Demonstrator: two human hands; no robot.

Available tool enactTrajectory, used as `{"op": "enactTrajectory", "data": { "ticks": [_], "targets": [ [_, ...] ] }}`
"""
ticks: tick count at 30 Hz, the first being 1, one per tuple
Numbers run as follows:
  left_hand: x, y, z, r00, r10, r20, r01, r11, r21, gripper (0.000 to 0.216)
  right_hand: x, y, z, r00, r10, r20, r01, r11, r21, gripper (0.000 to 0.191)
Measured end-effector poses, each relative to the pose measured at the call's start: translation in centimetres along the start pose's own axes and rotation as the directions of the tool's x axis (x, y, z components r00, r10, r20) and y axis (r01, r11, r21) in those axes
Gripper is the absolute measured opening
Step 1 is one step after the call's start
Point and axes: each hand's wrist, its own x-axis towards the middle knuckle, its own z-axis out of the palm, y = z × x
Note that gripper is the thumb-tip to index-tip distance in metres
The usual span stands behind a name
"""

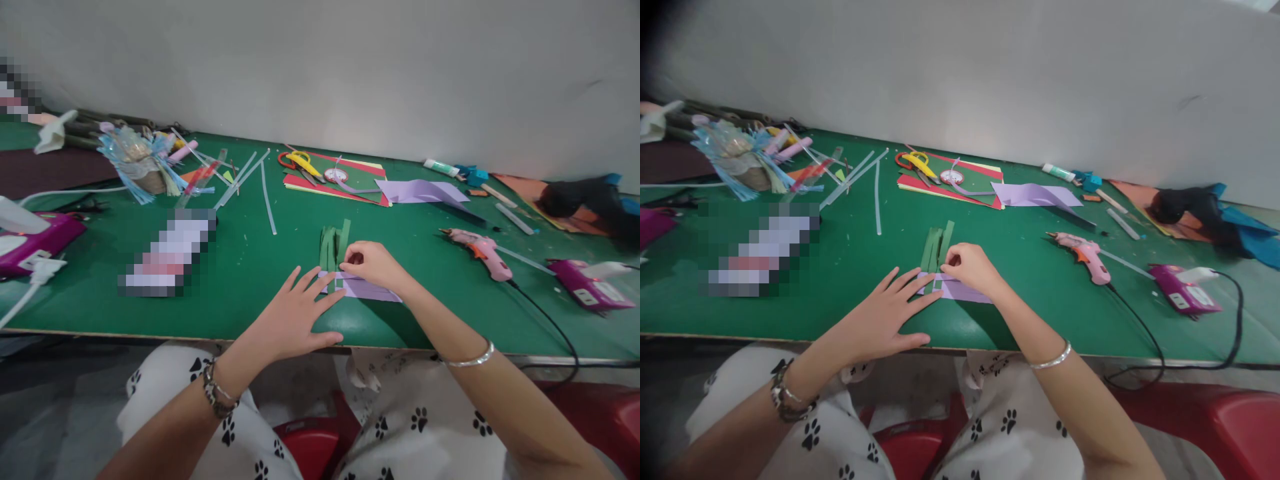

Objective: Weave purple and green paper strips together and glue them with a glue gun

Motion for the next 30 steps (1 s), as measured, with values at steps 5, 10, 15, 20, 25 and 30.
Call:
{"op": "enactTrajectory", "data": {
  "ticks": [5, 10, 15, 20, 25, 30],
  "targets": [
    [0.1, 0.0, 0.1, 1.0, 0.001, -0.001, -0.001, 1.0, -0.006, 0.063, 0.6, -0.4, 0.5, 0.998, 0.035, -0.057, -0.041, 0.993, -0.108, 0.018],
    [0.1, 0.0, 0.1, 1.0, 0.004, 0.007, -0.004, 1.0, -0.003, 0.064, 1.2, -0.3, 0.5, 0.996, 0.013, -0.09, -0.025, 0.99, -0.137, 0.015],
    [0.0, 0.0, 0.1, 1.0, 0.018, -0.002, -0.018, 1.0, -0.004, 0.064, 1.5, 0.1, 0.3, 0.996, 0.017, -0.092, -0.028, 0.992, -0.119, 0.018],
    [0.1, 0.0, -0.1, 1.0, 0.013, 0.012, -0.013, 1.0, -0.008, 0.064, 1.3, 0.3, 0.6, 0.987, 0.032, -0.159, -0.051, 0.992, -0.117, 0.015],
    [0.1, 0.0, -0.1, 1.0, 0.015, 0.008, -0.015, 1.0, 0.002, 0.064, 1.4, 0.7, 1.0, 0.982, 0.004, -0.187, -0.037, 0.984, -0.174, 0.021],
    [0.0, 0.0, -0.1, 1.0, 0.006, 0.006, -0.006, 1.0, -0.013, 0.073, 2.2, 1.1, 0.8, 0.986, -0.019, -0.166, 0.002, 0.995, -0.098, 0.023]
  ]
}}
